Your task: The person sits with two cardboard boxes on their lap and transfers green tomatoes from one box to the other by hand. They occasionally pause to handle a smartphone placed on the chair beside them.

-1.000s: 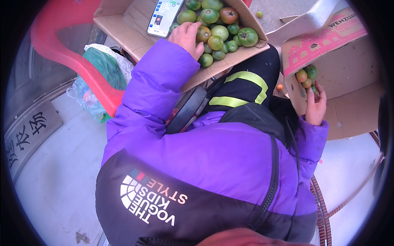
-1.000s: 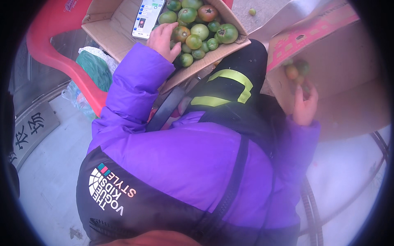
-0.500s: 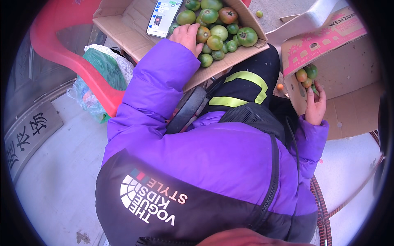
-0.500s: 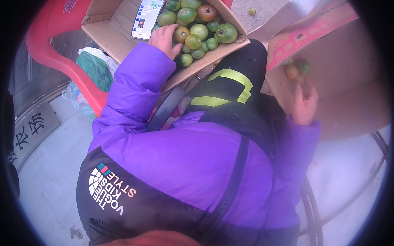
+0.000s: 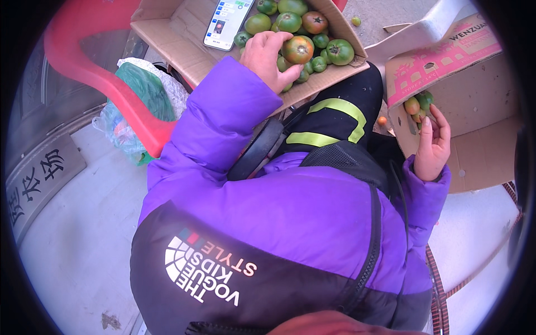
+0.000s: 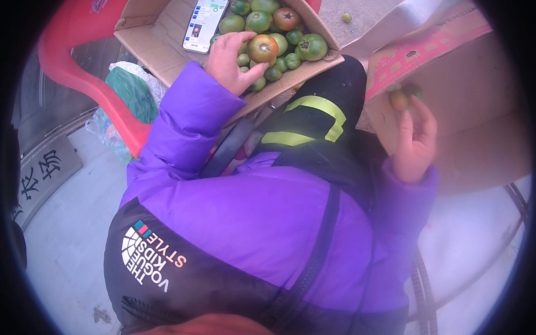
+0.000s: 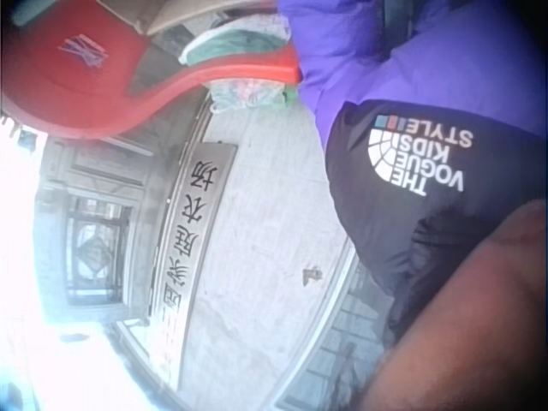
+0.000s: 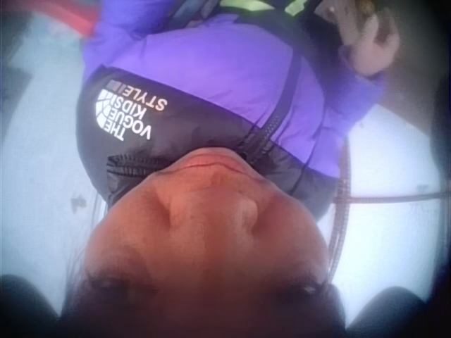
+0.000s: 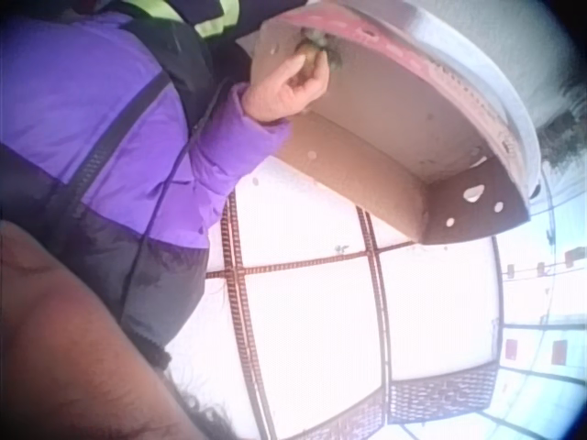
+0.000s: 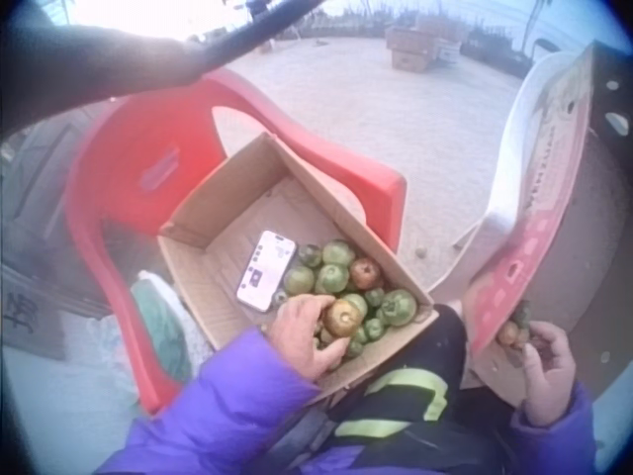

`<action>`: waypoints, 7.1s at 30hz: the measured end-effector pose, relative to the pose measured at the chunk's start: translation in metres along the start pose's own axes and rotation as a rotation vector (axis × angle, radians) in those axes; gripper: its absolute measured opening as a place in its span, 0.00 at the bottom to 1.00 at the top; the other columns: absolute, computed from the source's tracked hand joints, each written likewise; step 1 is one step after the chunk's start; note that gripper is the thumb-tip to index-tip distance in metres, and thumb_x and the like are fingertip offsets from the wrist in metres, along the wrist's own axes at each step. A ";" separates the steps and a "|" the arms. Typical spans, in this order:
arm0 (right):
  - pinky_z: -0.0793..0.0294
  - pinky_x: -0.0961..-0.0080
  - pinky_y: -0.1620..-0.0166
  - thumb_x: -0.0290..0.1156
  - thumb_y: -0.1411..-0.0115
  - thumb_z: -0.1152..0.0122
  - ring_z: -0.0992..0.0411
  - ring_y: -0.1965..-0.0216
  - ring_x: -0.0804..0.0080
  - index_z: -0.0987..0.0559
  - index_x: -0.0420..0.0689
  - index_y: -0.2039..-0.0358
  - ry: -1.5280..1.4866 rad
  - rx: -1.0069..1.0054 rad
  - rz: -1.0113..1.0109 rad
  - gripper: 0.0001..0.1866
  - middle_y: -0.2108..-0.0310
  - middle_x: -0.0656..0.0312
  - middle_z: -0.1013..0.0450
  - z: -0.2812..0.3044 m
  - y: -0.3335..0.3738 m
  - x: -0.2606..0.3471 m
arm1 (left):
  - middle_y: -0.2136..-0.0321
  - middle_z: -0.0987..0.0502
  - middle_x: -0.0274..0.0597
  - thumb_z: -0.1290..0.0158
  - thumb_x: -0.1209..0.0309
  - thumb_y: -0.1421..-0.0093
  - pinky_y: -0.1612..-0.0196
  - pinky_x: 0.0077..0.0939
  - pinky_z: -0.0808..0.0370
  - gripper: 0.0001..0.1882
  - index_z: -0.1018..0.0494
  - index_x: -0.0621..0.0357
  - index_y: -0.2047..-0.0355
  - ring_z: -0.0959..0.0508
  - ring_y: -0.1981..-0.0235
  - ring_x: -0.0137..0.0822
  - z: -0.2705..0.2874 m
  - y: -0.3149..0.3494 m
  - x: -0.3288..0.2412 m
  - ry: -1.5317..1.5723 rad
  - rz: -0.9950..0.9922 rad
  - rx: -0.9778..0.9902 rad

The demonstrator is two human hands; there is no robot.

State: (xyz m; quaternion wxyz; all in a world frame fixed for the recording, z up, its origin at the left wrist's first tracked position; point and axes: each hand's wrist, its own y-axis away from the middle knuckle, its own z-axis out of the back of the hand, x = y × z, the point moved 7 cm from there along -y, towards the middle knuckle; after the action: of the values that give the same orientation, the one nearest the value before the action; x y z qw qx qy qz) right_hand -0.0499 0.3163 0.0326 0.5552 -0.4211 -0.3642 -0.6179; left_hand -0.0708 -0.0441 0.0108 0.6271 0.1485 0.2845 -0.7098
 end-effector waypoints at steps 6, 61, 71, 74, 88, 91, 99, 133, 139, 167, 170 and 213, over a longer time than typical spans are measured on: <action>0.31 0.83 0.50 0.24 0.33 0.49 0.29 0.57 0.80 0.30 0.36 0.44 -0.027 0.040 -0.033 0.17 0.54 0.60 0.27 -0.007 0.001 0.008 | 0.56 0.28 0.48 0.34 0.68 0.55 0.49 0.39 0.30 0.31 0.30 0.57 0.50 0.28 0.52 0.48 0.003 -0.002 -0.011 0.103 -0.026 -0.024; 0.32 0.76 0.46 0.22 0.39 0.44 0.33 0.48 0.74 0.39 0.39 0.38 -0.489 0.678 -0.428 0.29 0.46 0.57 0.35 -0.099 0.031 0.041 | 0.44 0.36 0.51 0.34 0.71 0.59 0.39 0.49 0.37 0.30 0.27 0.49 0.52 0.40 0.38 0.59 -0.016 0.010 -0.112 0.346 -0.266 0.202; 0.28 0.75 0.54 0.35 0.36 0.44 0.29 0.52 0.71 0.39 0.38 0.38 -0.066 0.138 -0.451 0.30 0.50 0.54 0.31 0.027 0.005 -0.058 | 0.48 0.32 0.52 0.36 0.65 0.52 0.43 0.46 0.34 0.25 0.26 0.52 0.53 0.33 0.44 0.54 0.008 -0.004 0.019 -0.109 0.091 -0.010; 0.28 0.74 0.55 0.38 0.38 0.41 0.29 0.53 0.68 0.39 0.37 0.37 0.114 -0.157 -0.459 0.33 0.49 0.50 0.32 0.053 0.005 -0.089 | 0.49 0.31 0.52 0.37 0.64 0.51 0.44 0.44 0.33 0.24 0.26 0.52 0.53 0.32 0.45 0.52 0.007 -0.009 0.040 -0.141 0.097 -0.028; 0.33 0.80 0.58 0.34 0.35 0.45 0.27 0.50 0.70 0.35 0.41 0.39 0.034 -0.081 -0.297 0.25 0.43 0.57 0.32 0.043 0.004 -0.073 | 0.46 0.33 0.57 0.34 0.60 0.56 0.45 0.48 0.30 0.43 0.39 0.49 0.39 0.30 0.48 0.57 0.010 -0.075 0.157 -0.588 0.356 -0.071; 0.33 0.80 0.59 0.34 0.35 0.45 0.26 0.50 0.71 0.35 0.41 0.39 0.032 -0.084 -0.317 0.25 0.44 0.57 0.32 0.046 0.006 -0.076 | 0.45 0.34 0.57 0.32 0.58 0.57 0.45 0.49 0.31 0.47 0.41 0.49 0.38 0.31 0.47 0.58 0.003 -0.080 0.168 -0.567 0.410 0.001; 0.32 0.81 0.59 0.34 0.35 0.44 0.26 0.52 0.72 0.34 0.40 0.40 -0.003 -0.067 -0.354 0.25 0.44 0.58 0.32 0.043 0.007 -0.083 | 0.46 0.35 0.58 0.30 0.51 0.60 0.45 0.50 0.31 0.52 0.42 0.50 0.37 0.33 0.45 0.57 -0.001 -0.092 0.166 -0.584 0.377 -0.039; 0.32 0.81 0.60 0.33 0.35 0.44 0.27 0.54 0.74 0.31 0.40 0.41 0.040 -0.073 -0.332 0.23 0.46 0.59 0.30 0.047 0.012 -0.096 | 0.57 0.23 0.52 0.46 0.40 0.44 0.53 0.36 0.25 0.36 0.29 0.52 0.44 0.21 0.56 0.43 0.033 -0.077 0.240 -0.477 1.027 0.235; 0.32 0.82 0.61 0.33 0.35 0.43 0.27 0.54 0.75 0.31 0.41 0.42 0.048 -0.067 -0.370 0.23 0.47 0.60 0.30 0.049 0.012 -0.098 | 0.56 0.24 0.52 0.46 0.40 0.44 0.51 0.37 0.26 0.35 0.29 0.49 0.44 0.21 0.54 0.43 0.030 -0.076 0.229 -0.550 0.944 0.249; 0.32 0.80 0.59 0.35 0.35 0.44 0.27 0.51 0.72 0.32 0.41 0.41 0.039 -0.062 -0.347 0.24 0.44 0.59 0.32 0.049 0.008 -0.095 | 0.54 0.26 0.54 0.37 0.55 0.48 0.49 0.40 0.28 0.26 0.25 0.54 0.52 0.25 0.52 0.47 0.009 -0.066 0.141 -0.092 0.339 -0.043; 0.32 0.80 0.59 0.35 0.35 0.44 0.27 0.51 0.72 0.32 0.41 0.41 0.033 -0.064 -0.334 0.24 0.44 0.59 0.31 0.049 0.008 -0.095 | 0.53 0.28 0.51 0.35 0.54 0.52 0.46 0.42 0.31 0.27 0.24 0.48 0.52 0.30 0.49 0.50 -0.011 -0.060 0.105 -0.162 0.163 0.005; 0.30 0.79 0.60 0.38 0.39 0.37 0.28 0.52 0.68 0.40 0.41 0.36 0.191 -0.327 -0.314 0.35 0.44 0.51 0.35 0.087 0.008 -0.101 | 0.46 0.33 0.55 0.39 0.62 0.50 0.44 0.44 0.32 0.30 0.30 0.54 0.46 0.31 0.47 0.55 0.001 -0.085 0.126 -0.267 0.215 -0.048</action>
State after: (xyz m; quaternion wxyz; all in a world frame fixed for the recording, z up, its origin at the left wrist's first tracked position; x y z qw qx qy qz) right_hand -0.0292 0.4339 -0.0277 0.4086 -0.3833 -0.2664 -0.7843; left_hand -0.1745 -0.1415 -0.0413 0.7351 0.0674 0.1981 -0.6449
